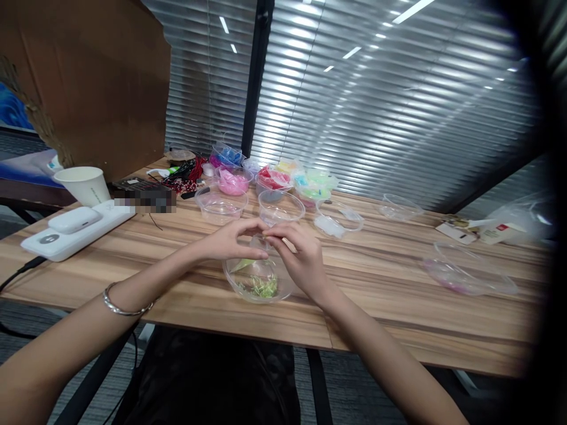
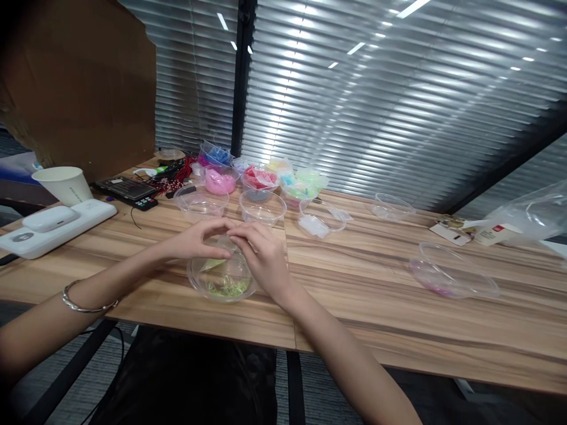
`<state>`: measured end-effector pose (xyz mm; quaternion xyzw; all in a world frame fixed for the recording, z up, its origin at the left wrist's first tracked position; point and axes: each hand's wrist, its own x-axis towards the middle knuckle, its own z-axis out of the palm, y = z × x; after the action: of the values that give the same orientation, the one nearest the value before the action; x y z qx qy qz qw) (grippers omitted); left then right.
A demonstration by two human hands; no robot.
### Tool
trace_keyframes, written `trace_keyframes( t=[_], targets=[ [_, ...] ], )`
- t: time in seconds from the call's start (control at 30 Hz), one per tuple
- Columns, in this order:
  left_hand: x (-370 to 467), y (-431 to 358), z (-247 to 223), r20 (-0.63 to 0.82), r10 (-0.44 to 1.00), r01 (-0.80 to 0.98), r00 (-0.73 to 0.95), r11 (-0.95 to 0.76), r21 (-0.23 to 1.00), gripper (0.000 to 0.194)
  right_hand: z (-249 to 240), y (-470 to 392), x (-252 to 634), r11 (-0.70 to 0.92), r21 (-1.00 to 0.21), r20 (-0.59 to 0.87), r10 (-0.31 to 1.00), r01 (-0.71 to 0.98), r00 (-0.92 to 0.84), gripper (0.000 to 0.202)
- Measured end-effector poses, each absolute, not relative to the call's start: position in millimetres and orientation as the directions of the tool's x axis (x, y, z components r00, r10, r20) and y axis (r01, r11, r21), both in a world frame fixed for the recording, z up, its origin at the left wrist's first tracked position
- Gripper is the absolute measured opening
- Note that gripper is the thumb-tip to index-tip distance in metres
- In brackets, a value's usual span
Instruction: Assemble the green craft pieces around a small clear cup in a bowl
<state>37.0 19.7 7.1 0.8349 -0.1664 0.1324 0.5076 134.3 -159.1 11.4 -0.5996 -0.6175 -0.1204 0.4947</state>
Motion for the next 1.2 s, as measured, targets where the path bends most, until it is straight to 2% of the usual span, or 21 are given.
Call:
trace_keyframes(
  t=[0.27,0.5,0.63,0.9,1.2],
  targets=[
    [37.5,20.2,6.8,0.38,-0.147,-0.406,0.913,-0.389,0.827,0.04,9.3,-158.3,135.6,0.257,-0.471,0.711,0.678,0.844,0.19,0.023],
    [37.2,18.2,8.0,0.377,-0.135,-0.399,0.916,-0.368,0.84,0.041,10.8,-157.3,135.0,0.248,-0.484,0.704,0.68,0.839,0.205,0.024],
    [38.0,18.3,6.3,0.366,-0.158,-0.398,0.917,-0.306,0.865,0.045,9.2,-157.3,134.8,0.205,-0.503,0.693,0.677,0.84,0.25,0.021],
    [36.4,17.6,8.9,0.366,-0.144,-0.393,0.919,-0.363,0.845,0.04,8.0,-157.7,135.5,0.186,-0.514,0.693,0.666,0.837,0.277,0.01],
    [36.3,19.2,8.2,0.372,-0.141,-0.397,0.918,-0.383,0.834,0.039,9.1,-158.6,134.6,0.202,-0.507,0.698,0.667,0.838,0.261,0.009]
  ],
)
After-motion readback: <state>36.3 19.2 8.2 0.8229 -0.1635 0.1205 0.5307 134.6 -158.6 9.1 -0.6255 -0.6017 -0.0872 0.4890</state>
